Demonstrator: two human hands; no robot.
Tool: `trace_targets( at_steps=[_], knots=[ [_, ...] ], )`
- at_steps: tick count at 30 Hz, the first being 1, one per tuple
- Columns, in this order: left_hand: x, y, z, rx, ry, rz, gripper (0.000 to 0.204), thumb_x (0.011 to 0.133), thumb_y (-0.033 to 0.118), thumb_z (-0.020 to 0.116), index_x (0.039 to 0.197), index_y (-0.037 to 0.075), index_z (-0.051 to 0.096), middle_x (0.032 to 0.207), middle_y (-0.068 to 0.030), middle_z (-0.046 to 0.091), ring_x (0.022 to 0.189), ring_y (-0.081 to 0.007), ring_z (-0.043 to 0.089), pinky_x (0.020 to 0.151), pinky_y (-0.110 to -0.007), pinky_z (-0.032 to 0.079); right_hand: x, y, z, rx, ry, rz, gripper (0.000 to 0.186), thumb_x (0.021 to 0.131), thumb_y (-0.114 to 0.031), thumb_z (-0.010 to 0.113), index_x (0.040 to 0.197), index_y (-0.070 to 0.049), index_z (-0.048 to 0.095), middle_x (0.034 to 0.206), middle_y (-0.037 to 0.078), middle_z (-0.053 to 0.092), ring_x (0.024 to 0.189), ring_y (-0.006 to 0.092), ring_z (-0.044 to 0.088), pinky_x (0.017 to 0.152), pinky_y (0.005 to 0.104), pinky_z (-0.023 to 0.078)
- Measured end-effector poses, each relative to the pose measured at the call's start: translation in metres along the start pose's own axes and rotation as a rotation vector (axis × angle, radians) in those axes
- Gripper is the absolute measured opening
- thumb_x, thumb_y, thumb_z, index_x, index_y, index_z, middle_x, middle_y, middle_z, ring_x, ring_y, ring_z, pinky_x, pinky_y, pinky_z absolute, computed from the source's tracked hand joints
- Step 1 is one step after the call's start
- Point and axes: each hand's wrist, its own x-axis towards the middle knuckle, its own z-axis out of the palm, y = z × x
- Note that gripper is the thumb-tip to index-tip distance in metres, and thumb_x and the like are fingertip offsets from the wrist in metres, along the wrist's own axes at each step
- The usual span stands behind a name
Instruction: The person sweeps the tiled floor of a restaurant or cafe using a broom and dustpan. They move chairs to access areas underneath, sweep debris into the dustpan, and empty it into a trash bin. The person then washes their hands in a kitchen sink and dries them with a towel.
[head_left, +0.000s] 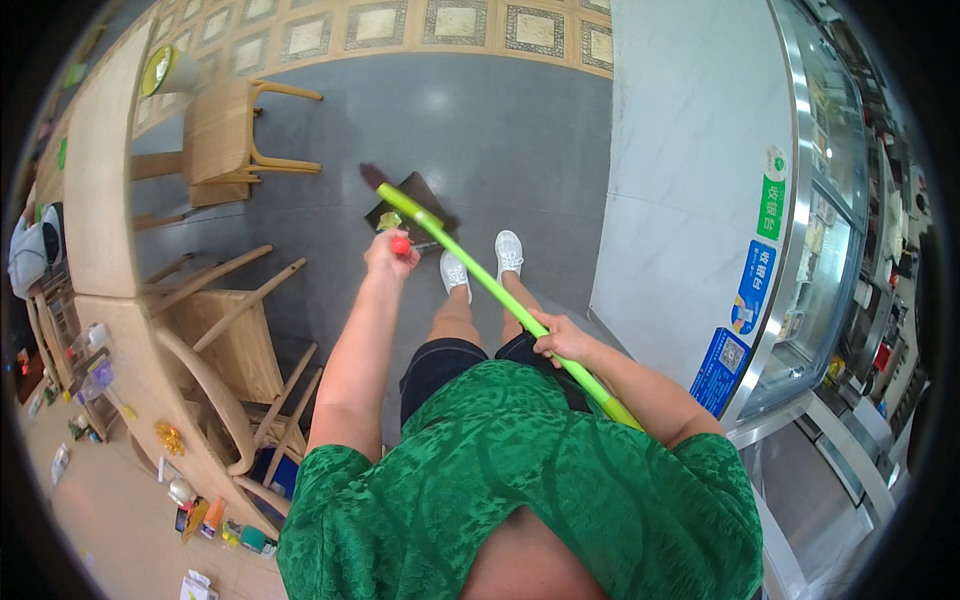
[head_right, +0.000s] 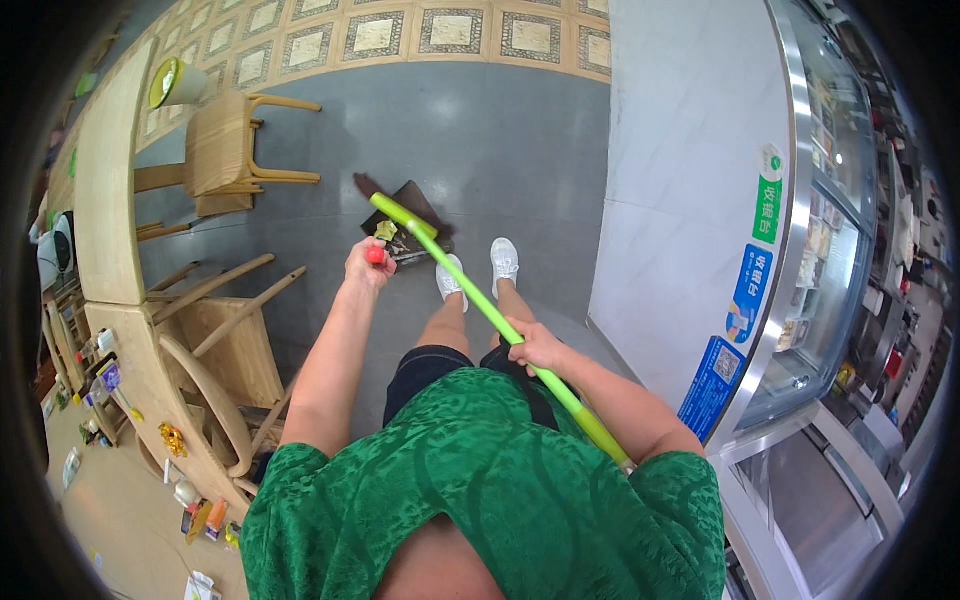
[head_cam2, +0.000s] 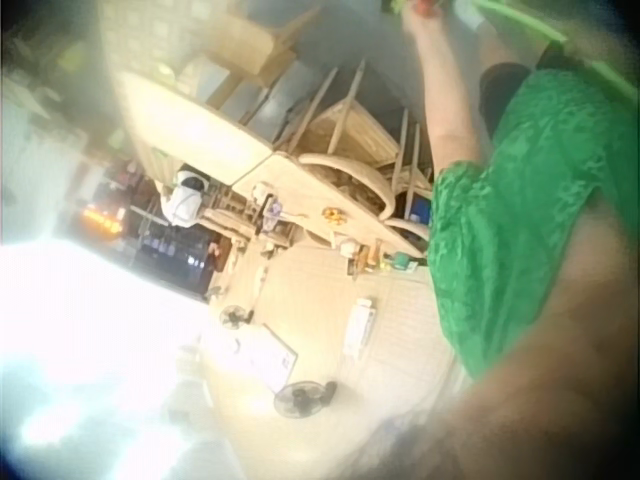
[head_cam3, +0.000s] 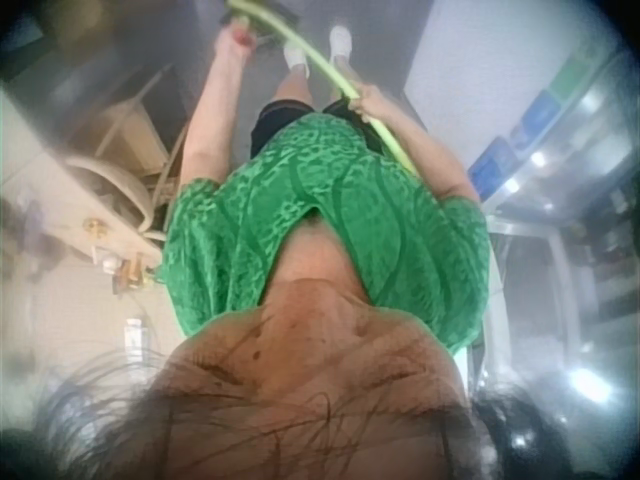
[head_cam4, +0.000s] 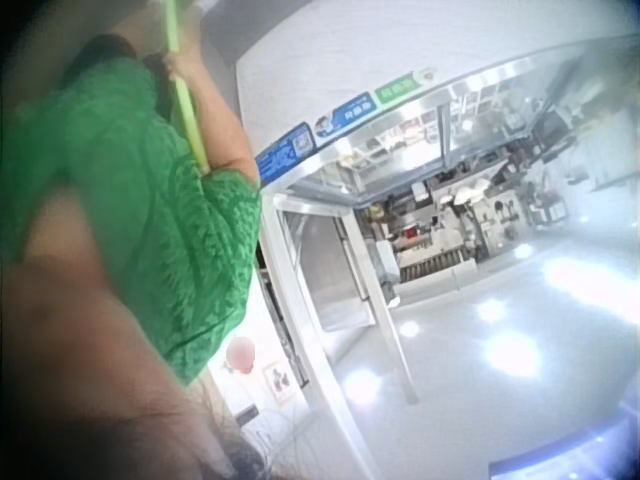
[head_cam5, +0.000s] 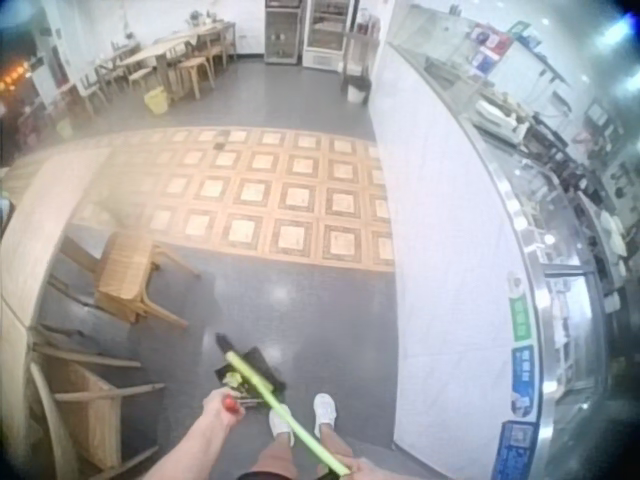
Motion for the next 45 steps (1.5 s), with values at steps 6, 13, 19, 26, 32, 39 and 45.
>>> trace_targets(
  at_steps=[6,13,19,26,32,39,45],
  knots=[
    [-0.012,0.014,-0.061,-0.144,-0.099,-0.073,0.017,0.067,0.005,0.053,0.057,0.011,0.041,0.048,-0.0009,0.041,0.038,-0.0117,0.039,0.038,-0.023,0.039,-0.022,-0.051,0.012,-0.379,-0.006,-0.014,0.073,0.068,0.001,0.052,0.135,-0.010,0.026,0.062,0.007,0.050,0.043,0.0132,0.050,0.037,0.0273,0.043],
    [-0.021,0.012,-0.087,-0.360,-0.042,-0.109,0.015,0.068,0.002,0.054,0.062,0.009,0.042,0.053,-0.0014,0.040,0.041,-0.0115,0.038,0.038,-0.021,0.036,0.081,-0.140,-0.031,-1.148,0.264,-0.183,0.069,0.071,-0.011,0.052,0.133,-0.009,0.021,0.094,0.021,0.058,0.079,0.0331,0.058,0.067,0.0416,0.047],
    [0.006,0.046,-0.033,-0.393,-0.109,-0.056,0.013,0.069,0.004,0.054,0.061,0.007,0.044,0.050,-0.0030,0.042,0.039,-0.0129,0.041,0.039,-0.024,0.042,0.124,-0.080,-0.017,-0.933,0.228,-0.200,0.066,0.067,-0.009,0.060,0.124,-0.003,0.027,0.090,0.025,0.057,0.083,0.0349,0.060,0.069,0.0425,0.048],
    [0.017,0.043,-0.006,-0.313,-0.024,0.015,0.011,0.073,0.010,0.052,0.063,0.005,0.049,0.053,-0.0051,0.045,0.041,-0.0153,0.044,0.042,-0.028,0.045,0.018,-0.060,0.020,-0.458,-0.101,0.001,0.078,0.070,-0.001,0.051,0.139,-0.010,0.017,0.064,0.010,0.050,0.041,0.0168,0.049,0.037,0.0296,0.042],
    [0.018,0.047,-0.024,-0.295,-0.040,-0.032,0.008,0.071,0.011,0.054,0.066,0.005,0.053,0.053,-0.0048,0.047,0.041,-0.0154,0.046,0.044,-0.029,0.047,0.001,-0.108,0.008,-0.594,0.140,-0.149,0.073,0.070,-0.002,0.050,0.137,-0.007,0.020,0.067,0.013,0.052,0.042,0.0181,0.052,0.041,0.0304,0.045],
    [0.005,0.047,-0.024,-0.347,-0.117,-0.027,0.015,0.070,0.003,0.057,0.063,0.005,0.044,0.052,-0.0034,0.045,0.042,-0.0135,0.047,0.048,-0.028,0.051,0.083,-0.091,0.002,-0.527,0.266,-0.101,0.071,0.070,-0.002,0.049,0.135,0.000,0.020,0.068,0.013,0.053,0.041,0.0180,0.051,0.040,0.0315,0.043],
    [0.024,0.046,-0.065,-0.516,-0.132,-0.081,0.014,0.074,0.001,0.055,0.082,0.000,0.043,0.067,-0.0090,0.046,0.056,-0.0200,0.050,0.051,-0.029,0.050,0.027,-0.084,0.043,-0.446,0.009,-0.056,0.072,0.067,0.001,0.051,0.135,-0.004,0.026,0.067,0.011,0.051,0.043,0.0140,0.048,0.038,0.0275,0.042]
  ],
)
